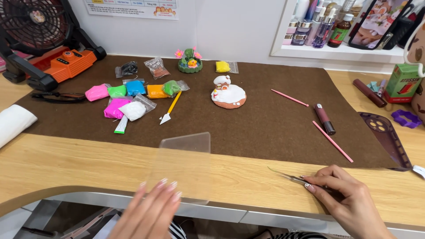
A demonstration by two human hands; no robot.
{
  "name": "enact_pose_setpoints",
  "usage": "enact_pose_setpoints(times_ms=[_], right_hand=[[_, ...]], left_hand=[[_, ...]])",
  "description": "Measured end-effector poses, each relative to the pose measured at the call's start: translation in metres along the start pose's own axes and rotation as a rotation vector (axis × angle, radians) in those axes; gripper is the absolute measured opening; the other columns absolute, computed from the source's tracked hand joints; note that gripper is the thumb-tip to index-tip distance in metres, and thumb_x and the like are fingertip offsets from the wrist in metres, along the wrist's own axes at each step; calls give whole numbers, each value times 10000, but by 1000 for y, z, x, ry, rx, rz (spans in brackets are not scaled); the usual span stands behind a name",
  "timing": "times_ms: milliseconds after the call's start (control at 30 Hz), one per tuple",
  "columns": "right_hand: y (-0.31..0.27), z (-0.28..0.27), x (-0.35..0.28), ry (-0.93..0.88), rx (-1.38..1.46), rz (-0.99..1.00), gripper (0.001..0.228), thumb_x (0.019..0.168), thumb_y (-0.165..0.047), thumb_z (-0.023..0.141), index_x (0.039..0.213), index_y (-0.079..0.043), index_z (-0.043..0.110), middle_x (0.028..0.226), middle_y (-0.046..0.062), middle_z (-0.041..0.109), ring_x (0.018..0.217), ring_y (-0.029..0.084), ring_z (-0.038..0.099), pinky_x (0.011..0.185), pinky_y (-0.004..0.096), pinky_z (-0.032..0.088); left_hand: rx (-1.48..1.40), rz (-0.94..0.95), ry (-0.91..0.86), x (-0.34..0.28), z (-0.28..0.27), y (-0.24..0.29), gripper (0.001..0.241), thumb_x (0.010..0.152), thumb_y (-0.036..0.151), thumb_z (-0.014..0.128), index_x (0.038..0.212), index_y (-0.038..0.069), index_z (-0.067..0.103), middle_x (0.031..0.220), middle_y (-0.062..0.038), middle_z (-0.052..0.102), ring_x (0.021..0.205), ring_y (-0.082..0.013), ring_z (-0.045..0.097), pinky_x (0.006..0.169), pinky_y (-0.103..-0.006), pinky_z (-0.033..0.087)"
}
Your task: The person uses tweezers to place and adjust small colored clay pieces onto a larger clay figure resembling a dessert. They carefully position a yellow piece and then a green piece on the white surface of the figure.
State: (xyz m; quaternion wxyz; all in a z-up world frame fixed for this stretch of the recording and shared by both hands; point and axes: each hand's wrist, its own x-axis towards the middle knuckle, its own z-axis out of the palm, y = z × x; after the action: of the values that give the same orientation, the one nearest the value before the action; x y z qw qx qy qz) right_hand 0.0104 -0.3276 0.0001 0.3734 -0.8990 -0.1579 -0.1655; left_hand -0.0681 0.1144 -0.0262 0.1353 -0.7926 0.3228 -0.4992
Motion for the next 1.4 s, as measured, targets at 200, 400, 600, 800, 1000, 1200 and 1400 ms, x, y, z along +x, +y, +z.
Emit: enact_pose_setpoints(times_ms=[200,400,600,800,1000,1200,1400], right_hand=[[2,-3,-3,-9,-33,-60,205,803,-172,786,977,-173,892,909,-28,736,883,82,712,800,233,521],[2,-3,-1,-51,-62,-118,216,817,-207,769,1001,-199,882,921,-43,733,884,103,691,817,253,503],[-1,-5,-4,-38,-59,-78,190,819,-188,770,971,-185,885,906,-43,730,871,84,706,792,236,512],[-1,-8,-3,-50,-53,-86,192,836,-182,751,987,-157,867,880,-29,741,850,81,722,780,227,518],[-2,-11,-5,-56,-60,-80,183,845,-186,738,979,-157,860,891,-15,757,849,90,734,788,228,528],[-3,-12,-6,-50,-54,-11,182,840,-187,747,968,-147,869,894,-18,767,823,79,729,740,222,523],[-5,-12,-5,-27,-13,5,178,843,-159,744,974,-114,856,910,6,769,859,94,726,766,227,525]], left_hand=[[-153,-351,258,62,13,34,340,1014,7,427,1030,79,759,1091,-77,774,1027,-241,764,935,-444,606],[-171,-133,168,60,23,79,285,1085,316,624,1303,140,577,1296,-23,703,1191,-196,717,1013,-372,595],[-163,-235,261,76,33,104,245,1060,286,639,1276,192,573,1204,88,722,1097,-85,756,958,-286,635],[-169,-168,235,72,38,108,260,1076,288,629,1310,189,570,1229,99,720,1123,-87,748,993,-259,610],[-196,-157,198,71,37,111,260,1073,273,637,1310,187,573,1252,91,707,1146,-97,736,1012,-253,602],[-188,-153,209,68,40,113,259,1063,258,649,1306,201,579,1253,110,709,1127,-76,744,1003,-220,598],[-180,-123,198,66,38,108,276,1073,272,651,1322,193,565,1281,103,697,1153,-75,730,1030,-217,581]])
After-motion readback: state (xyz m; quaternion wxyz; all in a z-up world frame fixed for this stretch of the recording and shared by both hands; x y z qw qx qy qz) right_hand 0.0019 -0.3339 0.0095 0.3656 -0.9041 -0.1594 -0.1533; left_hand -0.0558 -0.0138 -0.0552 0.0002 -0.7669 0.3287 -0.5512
